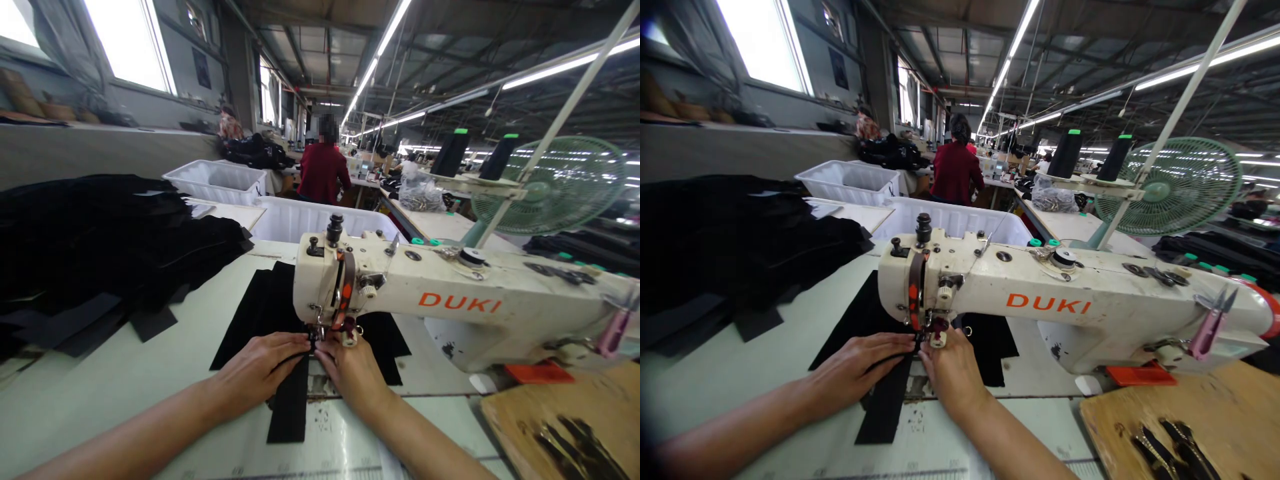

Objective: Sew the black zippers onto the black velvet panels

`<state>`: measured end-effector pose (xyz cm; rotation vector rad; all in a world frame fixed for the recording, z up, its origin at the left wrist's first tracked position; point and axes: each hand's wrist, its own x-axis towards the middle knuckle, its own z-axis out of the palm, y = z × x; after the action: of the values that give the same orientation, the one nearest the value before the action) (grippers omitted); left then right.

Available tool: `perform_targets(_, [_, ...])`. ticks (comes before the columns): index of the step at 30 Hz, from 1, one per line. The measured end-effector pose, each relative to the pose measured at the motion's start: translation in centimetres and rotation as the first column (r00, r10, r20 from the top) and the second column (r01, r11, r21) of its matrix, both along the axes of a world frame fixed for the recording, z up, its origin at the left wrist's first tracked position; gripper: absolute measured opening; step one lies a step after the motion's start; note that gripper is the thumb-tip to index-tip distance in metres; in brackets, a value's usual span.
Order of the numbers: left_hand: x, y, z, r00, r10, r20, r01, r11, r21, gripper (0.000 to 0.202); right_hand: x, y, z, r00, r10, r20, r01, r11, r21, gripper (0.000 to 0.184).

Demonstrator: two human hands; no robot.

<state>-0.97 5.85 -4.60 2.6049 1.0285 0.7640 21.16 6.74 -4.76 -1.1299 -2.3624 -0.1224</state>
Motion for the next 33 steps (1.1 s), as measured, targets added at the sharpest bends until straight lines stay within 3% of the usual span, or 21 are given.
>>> perform_targets(7, [-0.2,0.0,0.0,0.998,-0.060,0.009,0.060,0.998,0.001,0.038,0.2,0.1,-0.5,0.999,-0.032,-0.044,0.031,0.999,-0.025,0.009])
perform_targets(14, [0.0,0.1,0.1,0.979,-0.140,-0.148,0.157,0.981,0.115,0.055,0.9,-0.2,-0.6,0.999,0.040,-0.023,-0.039,0.997,0.059,0.012])
perform_targets(26, [-0.3,1.3,-1.3,0.987,-0.089,-0.131,0.114,0.973,0.202,0.058,0.0,0.0,-0.6,0.998,0.025,-0.060,-0.017,0.991,0.132,0.019])
perform_targets(33, [-0.6,1.2,-1.6,0.984,-0.040,-0.175,0.072,0.981,0.182,0.049,1.5,0.4,0.7,0.997,0.014,-0.075,-0.009,0.998,0.065,0.007])
